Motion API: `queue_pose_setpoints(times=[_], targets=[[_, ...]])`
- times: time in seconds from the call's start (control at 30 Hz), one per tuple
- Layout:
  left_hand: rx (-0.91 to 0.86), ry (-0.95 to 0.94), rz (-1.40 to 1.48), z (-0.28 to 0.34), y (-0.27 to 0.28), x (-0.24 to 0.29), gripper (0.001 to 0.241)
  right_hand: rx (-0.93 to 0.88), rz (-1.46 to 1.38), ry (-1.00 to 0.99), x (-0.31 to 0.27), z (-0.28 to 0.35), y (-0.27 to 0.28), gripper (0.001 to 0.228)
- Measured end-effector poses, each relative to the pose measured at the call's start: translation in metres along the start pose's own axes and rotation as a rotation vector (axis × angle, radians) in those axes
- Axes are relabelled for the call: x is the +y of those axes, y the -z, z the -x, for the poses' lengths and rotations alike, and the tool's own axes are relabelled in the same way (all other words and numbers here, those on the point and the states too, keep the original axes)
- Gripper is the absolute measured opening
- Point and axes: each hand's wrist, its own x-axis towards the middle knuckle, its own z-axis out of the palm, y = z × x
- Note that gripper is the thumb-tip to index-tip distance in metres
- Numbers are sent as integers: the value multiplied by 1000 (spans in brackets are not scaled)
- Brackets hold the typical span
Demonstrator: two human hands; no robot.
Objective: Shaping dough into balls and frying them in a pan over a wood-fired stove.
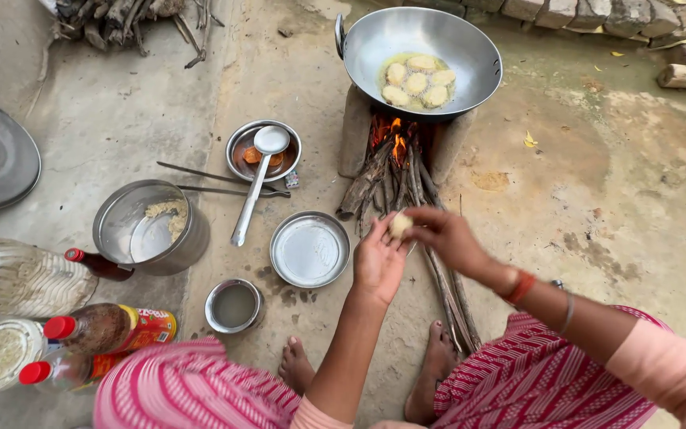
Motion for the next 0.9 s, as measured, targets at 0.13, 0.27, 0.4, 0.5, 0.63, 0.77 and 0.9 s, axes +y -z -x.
queue_pose_setpoints(times=[0.13, 0.27, 0.4, 0.5, 0.63, 0.77, 0.9], targets=[[45, 34, 19, -1, -31, 8, 52, 79, -250, -275, -19, -1, 15, 36], [31, 110, 25, 3, -52, 17, 48, 93, -326, 50, -34, 13, 20, 35], [-32, 168, 60, 4, -58, 27, 43, 154, -177, 208, -52, 12, 14, 36], [-144, 156, 86, -22, -6, 16, 38, 201, 141, 315, -61, 10, 1, 41], [-160, 145, 55, -20, -16, 32, 34, 266, 153, 369, -37, 2, -25, 39], [39, 165, -75, -14, -31, 48, 38, 286, -405, -33, -28, -14, -37, 37], [40, 129, -65, -13, -29, 59, 38, 255, -292, 80, -49, -12, -41, 42]])
